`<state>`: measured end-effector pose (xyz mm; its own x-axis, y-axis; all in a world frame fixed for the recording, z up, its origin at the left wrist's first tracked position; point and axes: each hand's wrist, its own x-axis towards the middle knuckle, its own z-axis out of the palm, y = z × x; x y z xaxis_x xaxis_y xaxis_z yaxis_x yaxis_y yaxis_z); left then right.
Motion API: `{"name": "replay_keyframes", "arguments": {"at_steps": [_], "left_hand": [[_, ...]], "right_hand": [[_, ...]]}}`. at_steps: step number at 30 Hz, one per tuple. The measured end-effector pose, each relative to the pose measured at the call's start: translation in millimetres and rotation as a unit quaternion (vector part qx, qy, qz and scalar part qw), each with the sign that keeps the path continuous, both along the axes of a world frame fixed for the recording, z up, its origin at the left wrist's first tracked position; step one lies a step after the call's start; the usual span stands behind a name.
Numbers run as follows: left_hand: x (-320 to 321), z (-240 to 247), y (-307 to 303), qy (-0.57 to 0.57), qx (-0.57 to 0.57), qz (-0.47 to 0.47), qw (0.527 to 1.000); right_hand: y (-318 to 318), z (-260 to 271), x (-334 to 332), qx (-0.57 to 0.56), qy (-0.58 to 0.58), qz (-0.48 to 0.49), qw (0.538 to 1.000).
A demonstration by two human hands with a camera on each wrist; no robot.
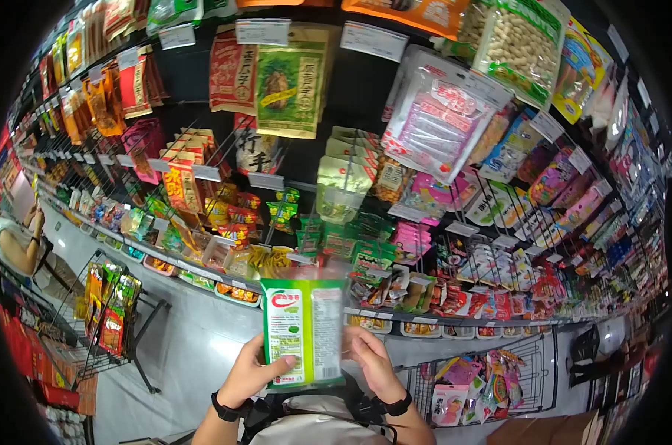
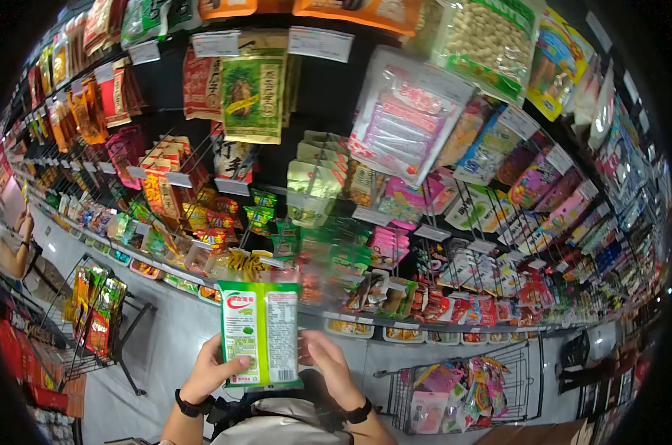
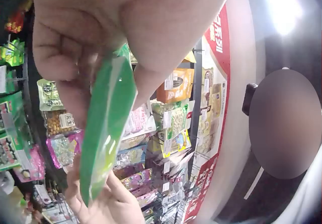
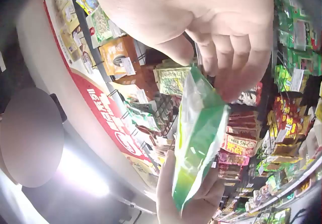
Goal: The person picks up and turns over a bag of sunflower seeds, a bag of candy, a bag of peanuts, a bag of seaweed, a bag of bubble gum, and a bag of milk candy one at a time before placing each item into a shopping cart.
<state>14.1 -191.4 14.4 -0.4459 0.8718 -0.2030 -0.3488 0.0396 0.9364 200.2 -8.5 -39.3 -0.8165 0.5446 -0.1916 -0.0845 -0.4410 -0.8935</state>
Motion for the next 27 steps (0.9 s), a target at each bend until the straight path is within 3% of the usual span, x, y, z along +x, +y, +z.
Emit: {"name": "replay_keyframes", "arguments": {"at_steps": [5, 6, 10, 13, 19, 21, 22, 25, 26, 27], "left_hand": [[1, -13, 24, 0.044, 0.031, 0.037, 0.998], [1, -14, 28, 0.046, 0.019, 0.023, 0.998], [7, -11, 51, 0.186, 0.036, -0.005, 0.982], [14, -7, 67, 0.234, 0.020, -0.057, 0.970], [-3, -2, 101, 0.279, 0.122, -0.253, 0.919], [-14, -17, 114, 0.278, 0.160, -0.281, 0.905], [-21, -22, 121, 0.366, 0.161, -0.266, 0.877], [-12, -14, 138, 0.290, 0.065, -0.124, 0.947], [-9, -8, 145, 0.241, 0.088, -0.088, 0.962], [-13, -7, 149, 0.218, 0.078, -0.109, 0.967]], "right_hand": [[15, 14, 15, 0.117, -0.009, -0.004, 0.993], [18, 17, 17, 0.153, -0.025, 0.044, 0.987], [16, 39, 17, 0.151, -0.071, 0.084, 0.982], [16, 43, 12, 0.082, 0.020, 0.040, 0.996], [41, 13, 27, 0.146, 0.032, 0.063, 0.987], [55, 13, 32, 0.087, 0.051, 0.065, 0.993], [59, 14, 35, 0.073, 0.053, 0.072, 0.993], [74, 13, 31, 0.048, 0.055, 0.086, 0.994], [78, 13, 27, 0.044, 0.056, 0.092, 0.993], [82, 13, 22, 0.039, 0.057, 0.102, 0.992]]}}
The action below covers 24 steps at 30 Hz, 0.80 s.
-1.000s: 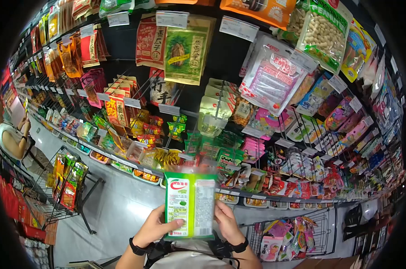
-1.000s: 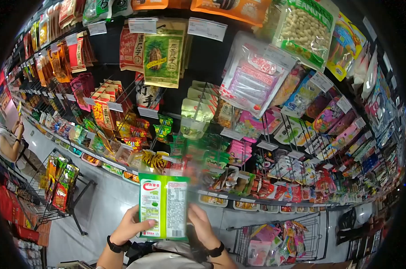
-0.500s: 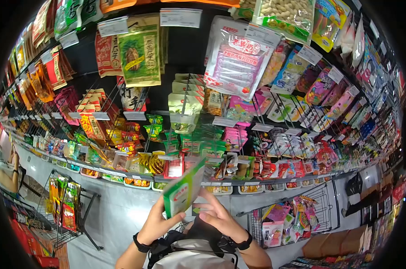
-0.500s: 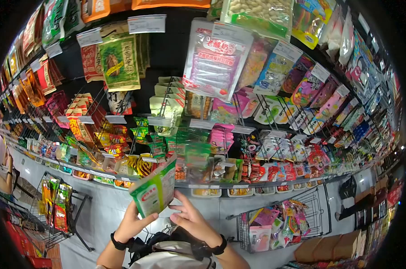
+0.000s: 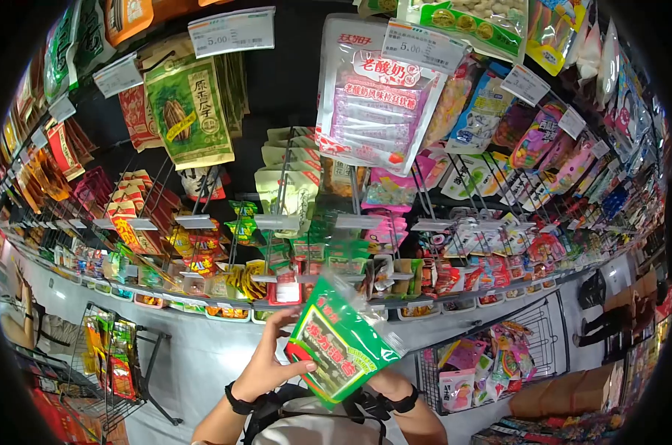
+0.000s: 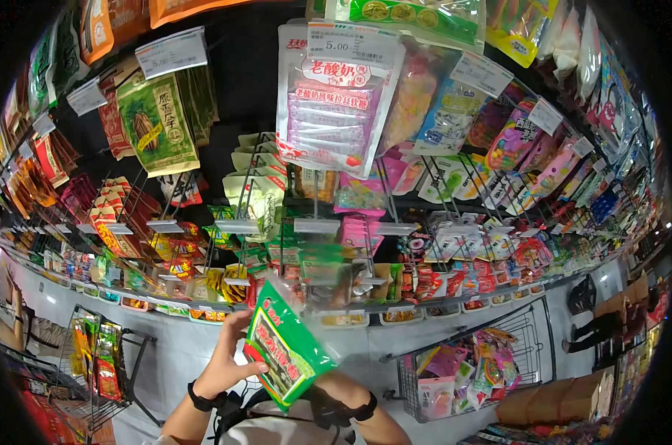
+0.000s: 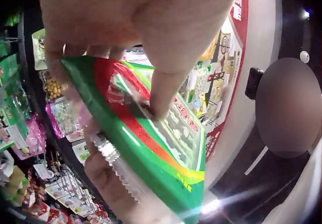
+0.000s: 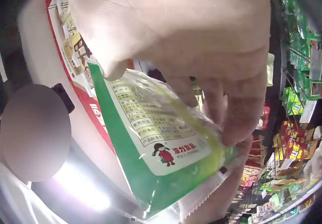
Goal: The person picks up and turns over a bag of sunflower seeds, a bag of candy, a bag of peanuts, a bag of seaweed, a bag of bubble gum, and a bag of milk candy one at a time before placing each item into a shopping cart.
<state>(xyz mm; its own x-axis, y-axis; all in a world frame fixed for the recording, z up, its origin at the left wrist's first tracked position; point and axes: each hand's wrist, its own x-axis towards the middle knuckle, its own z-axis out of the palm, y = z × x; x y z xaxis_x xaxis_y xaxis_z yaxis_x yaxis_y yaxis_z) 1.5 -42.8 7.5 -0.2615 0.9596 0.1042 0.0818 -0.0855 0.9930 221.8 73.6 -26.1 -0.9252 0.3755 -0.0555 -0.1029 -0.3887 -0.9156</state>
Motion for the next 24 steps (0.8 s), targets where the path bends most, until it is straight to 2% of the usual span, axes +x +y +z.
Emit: {"name": "replay_keyframes", "arguments": {"at_steps": [2, 3, 6, 8, 10, 12, 14, 20, 21, 24], "left_hand": [[-7, 0, -3, -0.045, -0.040, -0.038, 0.997], [-14, -8, -11, -0.087, -0.104, -0.050, 0.990], [-15, -9, -21, -0.108, -0.066, 0.039, 0.991], [-18, -15, -32, -0.094, -0.055, 0.098, 0.989], [-21, -17, -41, -0.099, -0.077, 0.143, 0.982], [-18, -17, -49, -0.090, -0.060, 0.173, 0.979], [-17, -25, -56, -0.055, -0.062, 0.170, 0.982], [-9, -25, -46, -0.040, -0.110, 0.136, 0.984], [-11, -24, -43, -0.015, -0.115, 0.136, 0.984], [-31, -44, -22, 0.096, -0.071, 0.116, 0.986]], "right_hand": [[5, 2, -13, -0.002, -0.001, 0.021, 1.000], [8, 3, -20, 0.003, -0.001, 0.032, 0.999], [8, -11, -38, 0.062, 0.003, 0.046, 0.997], [3, -29, -43, 0.024, -0.037, 0.023, 0.999], [5, -15, -46, -0.011, -0.022, 0.008, 1.000], [10, 13, -45, 0.024, 0.030, 0.052, 0.998], [6, 23, -43, 0.022, 0.007, 0.060, 0.998], [19, 11, -55, 0.085, -0.024, -0.020, 0.996], [21, 13, -61, 0.082, -0.012, -0.059, 0.995], [50, 5, -63, 0.194, -0.031, -0.060, 0.979]]}}
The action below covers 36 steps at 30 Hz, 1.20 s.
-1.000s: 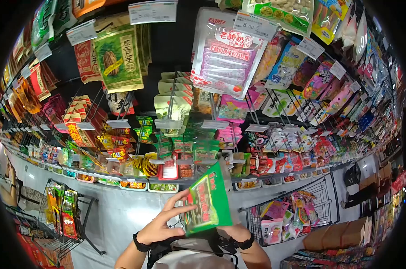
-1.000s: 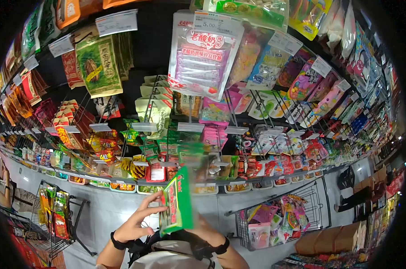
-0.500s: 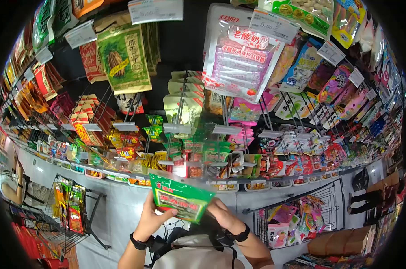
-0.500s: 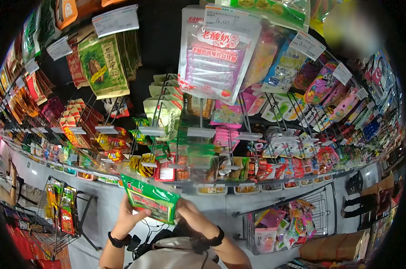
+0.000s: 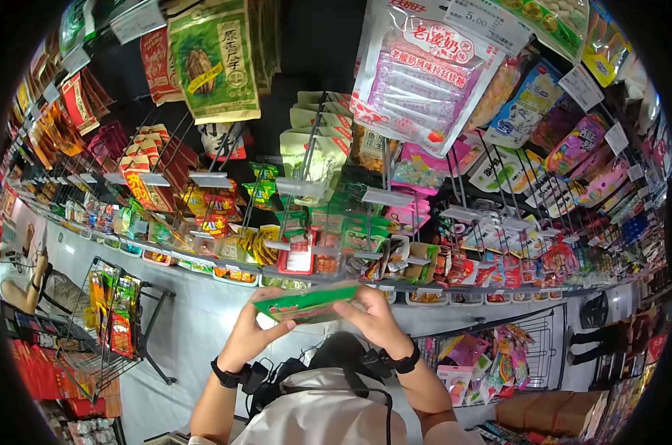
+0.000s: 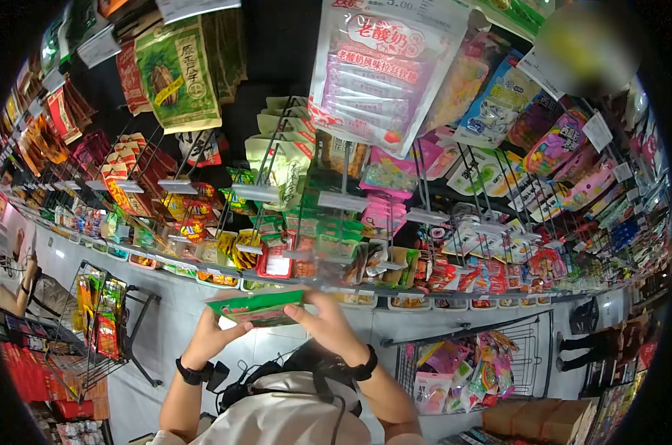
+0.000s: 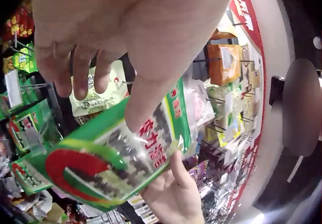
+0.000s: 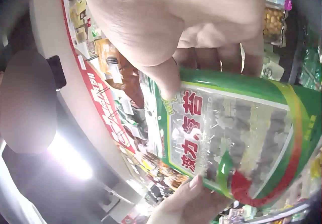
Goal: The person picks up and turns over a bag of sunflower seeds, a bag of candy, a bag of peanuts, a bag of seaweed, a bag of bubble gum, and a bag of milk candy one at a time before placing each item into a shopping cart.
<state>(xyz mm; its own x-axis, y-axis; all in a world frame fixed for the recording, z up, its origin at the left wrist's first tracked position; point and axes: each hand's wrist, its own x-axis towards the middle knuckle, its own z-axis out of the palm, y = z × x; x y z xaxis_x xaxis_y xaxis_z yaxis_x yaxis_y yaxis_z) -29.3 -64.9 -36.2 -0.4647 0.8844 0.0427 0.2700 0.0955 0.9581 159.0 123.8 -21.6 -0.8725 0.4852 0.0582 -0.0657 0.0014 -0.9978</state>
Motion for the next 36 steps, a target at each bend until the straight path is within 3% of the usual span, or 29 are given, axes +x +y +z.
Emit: {"name": "replay_keyframes", "arguments": {"at_steps": [1, 4, 7, 11, 14, 20, 25, 27, 29, 32, 36], "left_hand": [[-7, -5, 7, -0.068, -0.021, 0.004, 0.997], [-26, -4, 31, -0.064, -0.098, 0.003, 0.993], [-43, -43, 55, -0.097, -0.124, 0.003, 0.988], [-54, -69, 98, -0.109, -0.181, 0.008, 0.977], [-57, -82, 120, -0.115, -0.199, -0.004, 0.973], [-69, -107, 142, -0.145, -0.237, -0.052, 0.959], [-63, -122, 163, -0.162, -0.264, -0.052, 0.949], [-59, -132, 174, -0.161, -0.249, -0.051, 0.954], [-55, -128, 185, -0.149, -0.265, -0.056, 0.951], [-55, -139, 188, -0.122, -0.269, -0.055, 0.954], [-62, -156, 181, -0.103, -0.258, -0.049, 0.959]], "right_hand": [[10, -4, 1, 0.004, -0.020, 0.003, 1.000], [54, -25, 3, 0.046, -0.070, 0.003, 0.996], [82, -56, 17, 0.117, -0.127, 0.011, 0.985], [117, -156, 27, 0.143, -0.192, -0.010, 0.971], [133, -202, 27, 0.123, -0.227, 0.018, 0.966], [130, -302, 5, 0.180, -0.244, -0.043, 0.952], [145, -283, -33, 0.102, -0.289, -0.042, 0.951], [148, -327, -44, 0.072, -0.225, -0.065, 0.970], [156, -277, -53, 0.001, -0.248, -0.035, 0.968], [147, -373, -62, 0.071, -0.109, -0.091, 0.987], [143, -360, -61, -0.117, -0.094, -0.061, 0.987]]}}
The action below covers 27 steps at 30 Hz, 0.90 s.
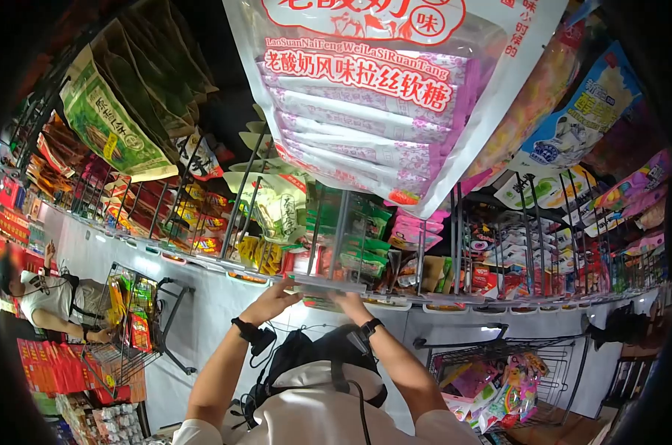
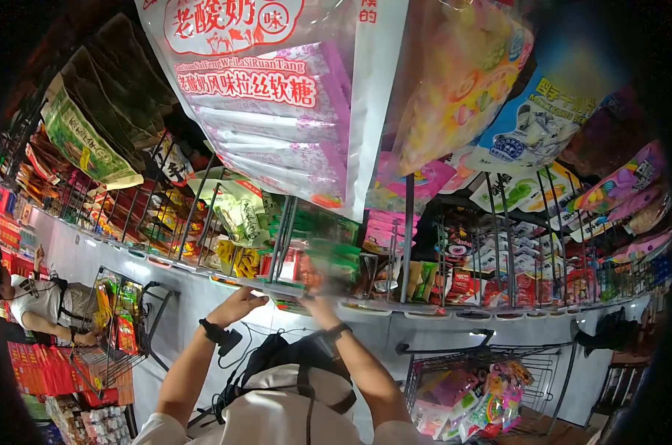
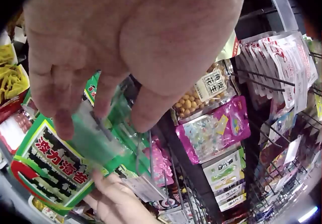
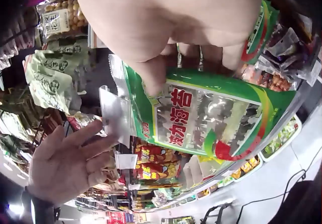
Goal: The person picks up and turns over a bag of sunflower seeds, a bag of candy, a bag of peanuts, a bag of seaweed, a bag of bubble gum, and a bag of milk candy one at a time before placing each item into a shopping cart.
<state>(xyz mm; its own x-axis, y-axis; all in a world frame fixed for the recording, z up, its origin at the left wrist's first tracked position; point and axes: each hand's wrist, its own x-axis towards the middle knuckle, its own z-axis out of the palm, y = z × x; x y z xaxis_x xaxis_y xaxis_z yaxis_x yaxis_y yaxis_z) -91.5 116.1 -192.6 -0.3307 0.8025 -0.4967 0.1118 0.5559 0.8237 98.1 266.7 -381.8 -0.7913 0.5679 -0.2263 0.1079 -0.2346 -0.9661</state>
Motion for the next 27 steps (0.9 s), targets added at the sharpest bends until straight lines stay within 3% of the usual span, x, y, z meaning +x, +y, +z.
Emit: {"name": "replay_keyframes", "arguments": {"at_steps": [3, 7, 10, 14, 18, 21, 23, 27], "left_hand": [[3, 15, 2, -0.001, 0.001, -0.005, 1.000], [6, 27, 4, -0.014, -0.014, 0.000, 1.000], [7, 20, -3, -0.021, -0.003, -0.005, 1.000], [6, 18, -6, -0.028, 0.004, -0.014, 1.000], [6, 22, -17, -0.012, 0.023, 0.007, 1.000], [-5, 32, -38, 0.006, 0.032, 0.041, 0.999], [-11, 45, -55, 0.016, 0.060, 0.051, 0.997], [-4, 100, -79, 0.004, 0.058, 0.106, 0.993]], "right_hand": [[-1, 29, -3, -0.117, -0.021, 0.014, 0.993], [-3, 32, -11, -0.078, 0.043, -0.018, 0.996], [-3, 61, -12, -0.084, 0.011, -0.060, 0.995], [2, 16, -25, -0.089, -0.022, -0.075, 0.993], [4, -81, -53, -0.027, -0.050, -0.126, 0.990], [4, -11, -62, 0.016, -0.063, -0.211, 0.975], [1, 26, -62, -0.074, -0.007, -0.251, 0.965], [8, 49, -74, -0.139, 0.016, -0.299, 0.944]]}}
